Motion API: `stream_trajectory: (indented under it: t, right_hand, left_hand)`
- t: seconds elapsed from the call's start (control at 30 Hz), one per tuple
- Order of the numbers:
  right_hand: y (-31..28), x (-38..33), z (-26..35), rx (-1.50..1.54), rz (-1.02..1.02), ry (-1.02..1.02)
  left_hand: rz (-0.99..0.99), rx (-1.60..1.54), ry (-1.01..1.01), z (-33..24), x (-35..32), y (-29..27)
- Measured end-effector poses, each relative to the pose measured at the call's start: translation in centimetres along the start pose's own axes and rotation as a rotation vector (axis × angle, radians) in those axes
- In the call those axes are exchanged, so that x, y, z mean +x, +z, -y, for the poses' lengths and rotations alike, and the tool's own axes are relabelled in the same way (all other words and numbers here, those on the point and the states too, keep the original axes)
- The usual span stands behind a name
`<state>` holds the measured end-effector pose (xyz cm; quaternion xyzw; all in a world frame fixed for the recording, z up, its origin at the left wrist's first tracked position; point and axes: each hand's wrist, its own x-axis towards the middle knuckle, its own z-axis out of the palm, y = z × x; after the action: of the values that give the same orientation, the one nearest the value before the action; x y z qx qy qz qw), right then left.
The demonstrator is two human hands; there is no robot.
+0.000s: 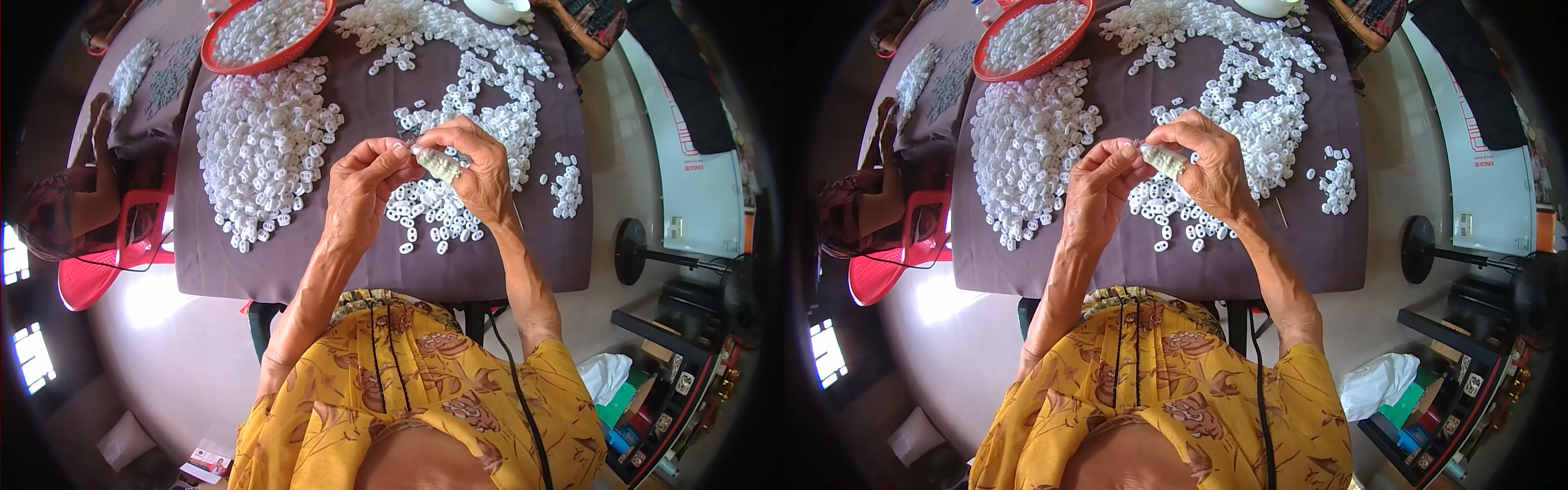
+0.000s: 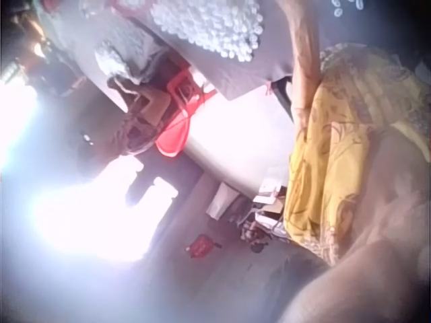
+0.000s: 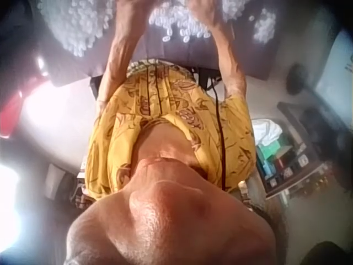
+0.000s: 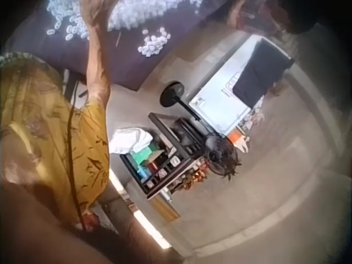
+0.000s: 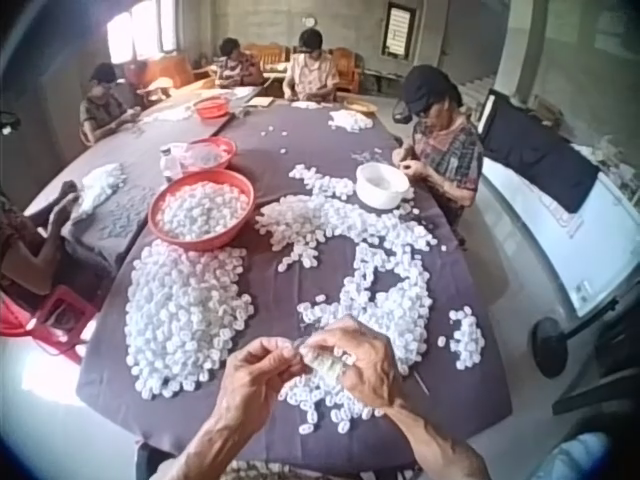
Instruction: The person assembles plastic cord locks by joining small plastic components together by hand.
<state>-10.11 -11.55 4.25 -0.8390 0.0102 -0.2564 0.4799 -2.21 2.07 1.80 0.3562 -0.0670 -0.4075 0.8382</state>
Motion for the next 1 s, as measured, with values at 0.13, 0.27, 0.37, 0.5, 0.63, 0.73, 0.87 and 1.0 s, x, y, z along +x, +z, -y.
stream_trajectory:
  t: [0.13, 0.27, 0.37, 0.5, 0.63, 0.73, 0.87, 1.0]
  right_hand:
    - [0.0, 0.0, 0.3, -0.033, -0.016, 0.094]
    - [0.0, -0.1, 0.1, -0.049, -0.042, 0.004]
    - [-0.2, 0.0, -0.2, -0.027, 0.0, -0.001]
    - [0.0, 0.4, 0.2, 0.005, 0.018, 0.028]
    - [0.4, 0.5, 0.3, 0.024, -0.026, 0.111]
    - [0.5, 0.8, 0.8, -0.037, -0.034, 0.076]
    - [0.7, 1.0, 0.5, -0.089, -0.054, -0.008]
    - [0.6, 1.3, 0.3, -0.149, -0.114, -0.038]
  left_hand:
    - [-0.003, 0.027, 0.002, 0.0, -0.1, 0.8]
    - [-0.012, 0.004, 0.009, -0.1, -0.1, 0.7]
    - [-0.018, -0.004, -0.001, -0.2, -0.3, 0.7]
    - [-0.007, -0.007, 0.008, -0.2, -0.1, 0.4]
    - [-0.02, -0.024, 0.01, -0.3, -0.1, 0.5]
    - [-0.024, -0.042, 0.017, -0.3, 0.0, 0.5]
    - [-0.029, -0.045, 0.031, -0.4, 0.5, 0.7]
    - [-0.027, -0.058, 0.034, -0.3, 1.1, 1.3]
